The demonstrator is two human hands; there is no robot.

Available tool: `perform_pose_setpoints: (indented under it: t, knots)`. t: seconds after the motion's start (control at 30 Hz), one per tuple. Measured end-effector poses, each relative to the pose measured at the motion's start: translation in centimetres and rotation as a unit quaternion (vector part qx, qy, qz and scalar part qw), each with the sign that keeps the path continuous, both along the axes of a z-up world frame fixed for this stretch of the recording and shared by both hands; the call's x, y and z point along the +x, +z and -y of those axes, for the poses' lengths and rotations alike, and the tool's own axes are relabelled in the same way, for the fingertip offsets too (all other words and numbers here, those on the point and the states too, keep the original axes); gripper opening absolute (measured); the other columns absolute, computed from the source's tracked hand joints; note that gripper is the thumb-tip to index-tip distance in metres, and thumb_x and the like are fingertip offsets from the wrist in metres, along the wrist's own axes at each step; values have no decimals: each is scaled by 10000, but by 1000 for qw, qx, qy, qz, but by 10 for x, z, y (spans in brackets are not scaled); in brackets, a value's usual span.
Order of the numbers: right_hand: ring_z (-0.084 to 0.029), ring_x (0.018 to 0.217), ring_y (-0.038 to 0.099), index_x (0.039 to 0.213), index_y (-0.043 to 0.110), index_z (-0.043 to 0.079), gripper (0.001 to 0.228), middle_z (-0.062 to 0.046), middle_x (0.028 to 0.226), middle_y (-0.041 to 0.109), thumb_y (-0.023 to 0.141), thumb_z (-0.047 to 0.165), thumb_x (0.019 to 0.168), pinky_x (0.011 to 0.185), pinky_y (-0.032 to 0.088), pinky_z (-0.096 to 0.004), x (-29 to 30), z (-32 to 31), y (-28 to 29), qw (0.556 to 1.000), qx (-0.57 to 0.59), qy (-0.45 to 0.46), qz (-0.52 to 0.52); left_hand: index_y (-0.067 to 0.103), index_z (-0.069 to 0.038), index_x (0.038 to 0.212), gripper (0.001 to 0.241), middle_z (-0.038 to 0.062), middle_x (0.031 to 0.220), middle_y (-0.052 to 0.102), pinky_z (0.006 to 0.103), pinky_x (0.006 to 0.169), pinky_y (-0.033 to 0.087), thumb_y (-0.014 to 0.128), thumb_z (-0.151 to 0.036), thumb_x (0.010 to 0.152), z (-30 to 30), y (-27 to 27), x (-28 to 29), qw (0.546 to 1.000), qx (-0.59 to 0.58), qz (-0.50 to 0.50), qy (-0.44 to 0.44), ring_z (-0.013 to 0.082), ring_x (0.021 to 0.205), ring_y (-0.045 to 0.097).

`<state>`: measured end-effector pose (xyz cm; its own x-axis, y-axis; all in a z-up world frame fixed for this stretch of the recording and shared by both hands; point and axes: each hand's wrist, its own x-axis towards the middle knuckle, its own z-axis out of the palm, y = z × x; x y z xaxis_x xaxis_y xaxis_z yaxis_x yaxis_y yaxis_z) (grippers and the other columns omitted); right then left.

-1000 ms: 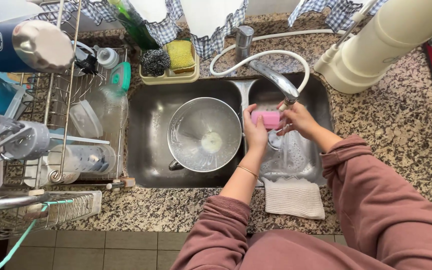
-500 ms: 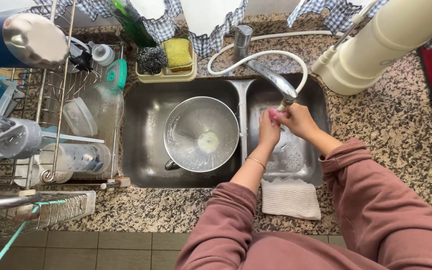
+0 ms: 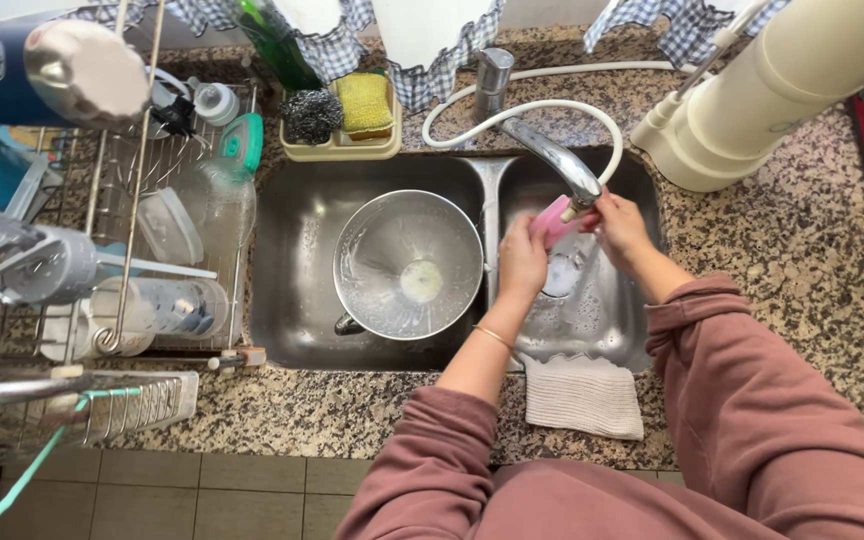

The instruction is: Prepare cake batter and clean up the kitchen and tools.

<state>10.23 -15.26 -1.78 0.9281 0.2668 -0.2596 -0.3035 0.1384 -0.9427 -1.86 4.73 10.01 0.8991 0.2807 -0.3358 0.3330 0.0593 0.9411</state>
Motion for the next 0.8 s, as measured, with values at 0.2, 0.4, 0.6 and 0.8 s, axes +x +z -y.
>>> perform_pose_setpoints:
  t: [0.2, 0.4, 0.6, 0.8]
  knots:
    - [-176, 749, 655, 962, 750, 29, 463, -130, 840, 713, 502, 372, 1151, 678, 505, -335, -42, -60, 92, 896, -373, 65, 231, 623, -26, 1004, 131, 197, 1004, 667, 519, 768, 548, 637, -95, 892, -51, 62, -29, 902, 390, 187, 2, 426, 899, 667]
    - [-234, 672, 758, 919, 754, 33, 218, -117, 738, 759, 659, 226, 954, 673, 586, -381, -49, -41, 68, 758, -481, 381, 219, 650, -98, 1011, 96, 121, 1018, 660, 489, 784, 549, 609, -81, 926, -88, 91, -75, 874, 474, 100, -38, 367, 902, 678]
    - [-306, 861, 721, 990, 773, 101, 190, -110, 955, 729, 739, 163, 815, 756, 576, -412, -137, -35, 150, 679, -391, 514, 350, 630, -138, 940, 78, 61, 979, 611, 411, 779, 569, 659, -135, 867, -124, 146, -142, 807, 543, 228, 45, 292, 919, 648]
    - [-199, 817, 753, 1109, 767, 151, 261, -15, 974, 795, 779, 273, 878, 740, 653, -328, -152, -78, 231, 595, -494, 591, 231, 613, -166, 881, 69, 15, 935, 599, 321, 681, 562, 680, -154, 868, -158, 206, -198, 728, 640, 237, 62, 226, 861, 636]
